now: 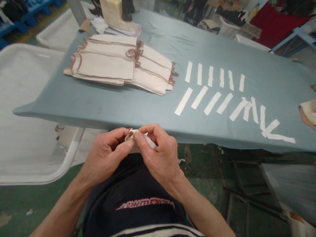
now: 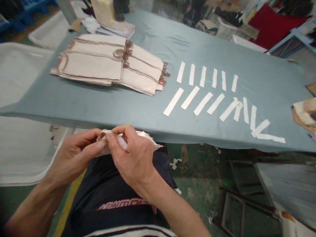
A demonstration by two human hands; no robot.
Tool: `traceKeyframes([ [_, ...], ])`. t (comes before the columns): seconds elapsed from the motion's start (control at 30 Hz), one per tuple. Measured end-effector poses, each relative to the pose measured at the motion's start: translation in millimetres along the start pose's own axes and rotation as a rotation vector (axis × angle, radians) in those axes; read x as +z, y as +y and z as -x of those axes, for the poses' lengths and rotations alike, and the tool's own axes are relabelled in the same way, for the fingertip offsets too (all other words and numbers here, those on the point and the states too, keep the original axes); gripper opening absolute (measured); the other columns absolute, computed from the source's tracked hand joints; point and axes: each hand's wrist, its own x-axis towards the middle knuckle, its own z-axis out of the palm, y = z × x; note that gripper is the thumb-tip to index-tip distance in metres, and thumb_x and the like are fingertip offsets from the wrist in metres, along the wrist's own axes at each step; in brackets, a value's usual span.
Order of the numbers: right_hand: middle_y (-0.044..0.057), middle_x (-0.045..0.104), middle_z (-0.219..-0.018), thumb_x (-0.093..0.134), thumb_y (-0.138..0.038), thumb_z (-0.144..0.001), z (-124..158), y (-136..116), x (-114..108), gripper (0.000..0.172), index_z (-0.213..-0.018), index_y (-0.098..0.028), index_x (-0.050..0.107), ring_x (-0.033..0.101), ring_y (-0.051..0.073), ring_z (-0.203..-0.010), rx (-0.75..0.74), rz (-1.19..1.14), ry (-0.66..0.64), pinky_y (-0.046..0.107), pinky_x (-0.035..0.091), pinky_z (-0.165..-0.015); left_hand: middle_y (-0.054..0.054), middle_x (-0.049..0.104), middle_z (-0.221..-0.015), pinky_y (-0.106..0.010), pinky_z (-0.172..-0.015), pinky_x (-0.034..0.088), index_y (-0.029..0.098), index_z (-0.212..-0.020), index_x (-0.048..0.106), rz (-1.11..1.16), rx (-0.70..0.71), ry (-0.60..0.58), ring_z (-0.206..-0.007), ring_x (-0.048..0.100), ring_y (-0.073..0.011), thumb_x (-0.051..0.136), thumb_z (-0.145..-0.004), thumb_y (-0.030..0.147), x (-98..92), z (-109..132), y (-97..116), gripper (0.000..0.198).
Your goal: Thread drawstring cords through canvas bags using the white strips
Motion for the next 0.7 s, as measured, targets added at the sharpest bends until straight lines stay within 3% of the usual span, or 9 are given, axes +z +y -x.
traceKeyframes([
  [0.13,-0.003,0.076,-0.072,0.074,-0.049,-0.106,0.1,1.0,-3.0,0.023,-0.099,-0.027,0.078,0.064,0.017,-0.061,-0.004,-0.011,0.0,0.029,0.043,-0.063,0.002,0.062,-0.067,-0.027,-0.057,0.041,0.018,-0.077,0.081,-0.048,0.007,0.018,-0.061,0.052,-0.0161,0.063,-0.091,0.048,2.3,1.3,-1.0,0.037],
  [0.47,-0.01,0.054,-0.056,0.083,-0.049,-0.103,-13.0,4.1,-22.9,0.027,-0.092,-0.026,0.078,0.047,0.011,-0.05,-0.056,0.042,-0.143,0.027,0.031,-0.059,0.004,0.061,-0.06,-0.029,-0.055,0.038,0.021,-0.07,0.078,-0.152,0.037,0.133,-0.056,0.054,-0.0163,0.057,-0.089,0.038,8.5,9.4,3.0,0.033],
  [0.57,-0.01,0.056,-0.057,0.085,-0.052,-0.103,-19.7,4.1,-26.4,0.032,-0.089,-0.025,0.076,0.048,0.01,-0.052,-0.039,-0.002,-0.259,0.026,0.031,-0.057,0.003,0.063,-0.062,-0.031,-0.06,0.042,0.022,-0.069,0.075,-0.139,0.057,0.136,-0.06,0.058,-0.0177,0.058,-0.09,0.035,7.7,14.2,-1.9,0.03],
  [0.7,-0.006,0.063,-0.067,0.08,-0.07,-0.102,-31.2,8.9,-27.4,0.051,-0.085,-0.023,0.071,0.053,0.011,-0.059,0.016,-0.139,-0.47,0.023,0.033,-0.055,0.002,0.069,-0.067,-0.032,-0.066,0.048,0.023,-0.068,0.072,-0.058,0.096,0.124,-0.067,0.065,-0.0196,0.056,-0.089,0.029,9.8,17.0,-6.1,0.027],
])
